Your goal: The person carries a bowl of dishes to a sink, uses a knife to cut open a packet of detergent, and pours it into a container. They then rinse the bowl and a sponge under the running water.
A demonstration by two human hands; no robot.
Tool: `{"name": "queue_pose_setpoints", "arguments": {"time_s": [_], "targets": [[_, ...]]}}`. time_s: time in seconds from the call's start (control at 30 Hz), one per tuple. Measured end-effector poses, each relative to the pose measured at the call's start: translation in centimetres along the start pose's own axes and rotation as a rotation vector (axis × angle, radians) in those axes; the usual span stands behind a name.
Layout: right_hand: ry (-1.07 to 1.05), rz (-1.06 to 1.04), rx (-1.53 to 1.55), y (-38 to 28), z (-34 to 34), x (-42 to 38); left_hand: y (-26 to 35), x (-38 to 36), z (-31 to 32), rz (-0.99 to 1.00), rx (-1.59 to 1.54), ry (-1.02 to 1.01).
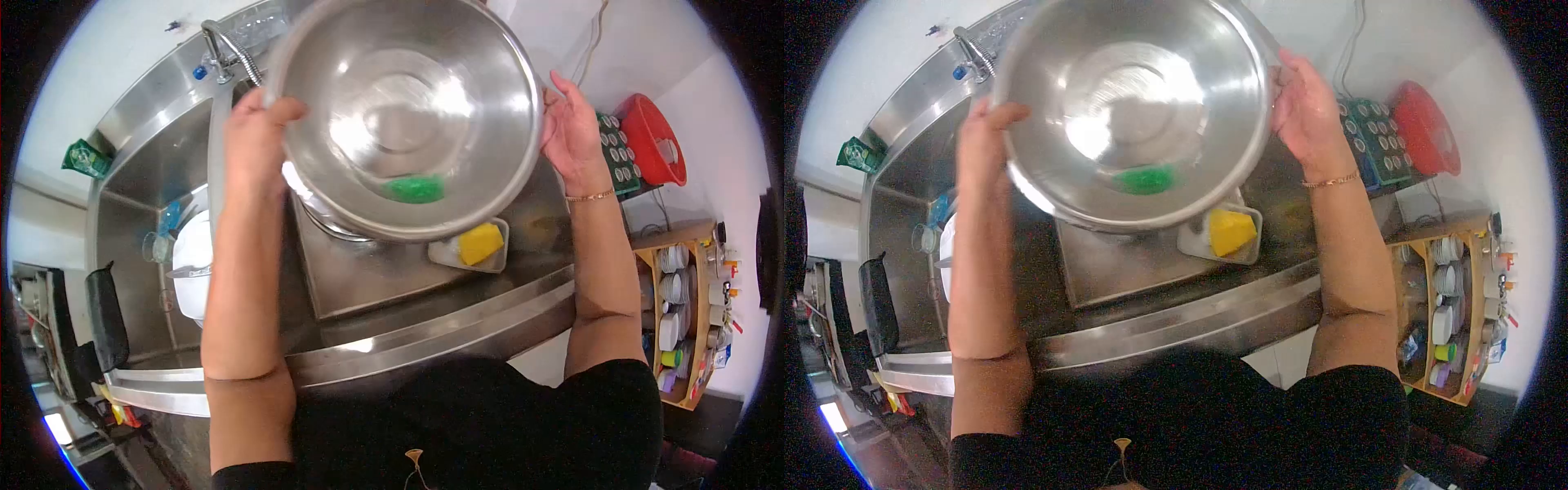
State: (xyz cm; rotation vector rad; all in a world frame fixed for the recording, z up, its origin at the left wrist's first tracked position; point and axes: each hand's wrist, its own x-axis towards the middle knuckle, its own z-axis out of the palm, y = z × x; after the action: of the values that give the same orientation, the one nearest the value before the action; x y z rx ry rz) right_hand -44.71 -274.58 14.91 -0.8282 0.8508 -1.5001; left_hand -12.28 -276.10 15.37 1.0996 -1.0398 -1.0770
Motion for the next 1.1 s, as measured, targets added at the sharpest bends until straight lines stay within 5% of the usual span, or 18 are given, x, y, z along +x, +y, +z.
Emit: {"name": "queue_pose_setpoints", "arguments": {"time_s": [0.07,0.1,0.3,0.37,0.57,0.7,0.8,0.9,0.97,1.1], "targets": [[-0.125,0.205,-0.103,0.3,-3.5,1.3,3.0,-0.5,-1.3,0.073,0.102,0.109],[0.007,0.239,-0.320,0.8,-2.9,1.0,4.3,-0.6,-2.3,0.097,0.140,0.171],[-0.500,1.043,-1.560,11.1,-7.8,0.7,11.4,-2.3,-9.0,0.068,0.000,0.362],[-0.700,1.029,-1.856,12.1,-5.1,-1.5,13.1,-2.1,-14.9,0.096,-0.062,0.307],[-1.178,0.851,-2.050,19.0,-8.2,-3.1,14.3,-7.1,-22.8,0.167,-0.036,0.631],[-0.977,0.800,-2.002,20.3,-8.8,-4.4,13.1,-10.1,-24.4,0.201,-0.057,0.765],[-0.970,0.495,-2.021,21.1,-9.4,-4.5,12.3,-11.2,-30.0,0.042,-0.189,0.730],[-1.128,0.585,-2.003,21.5,-9.9,-3.5,11.1,-12.0,-31.2,0.050,-0.179,0.694],[-0.973,0.764,-1.960,21.4,-10.0,-3.3,10.6,-12.6,-28.9,0.077,-0.155,0.774],[-1.005,0.800,-1.939,20.8,-9.0,-3.0,10.8,-11.2,-27.8,0.090,-0.117,0.682]]}}
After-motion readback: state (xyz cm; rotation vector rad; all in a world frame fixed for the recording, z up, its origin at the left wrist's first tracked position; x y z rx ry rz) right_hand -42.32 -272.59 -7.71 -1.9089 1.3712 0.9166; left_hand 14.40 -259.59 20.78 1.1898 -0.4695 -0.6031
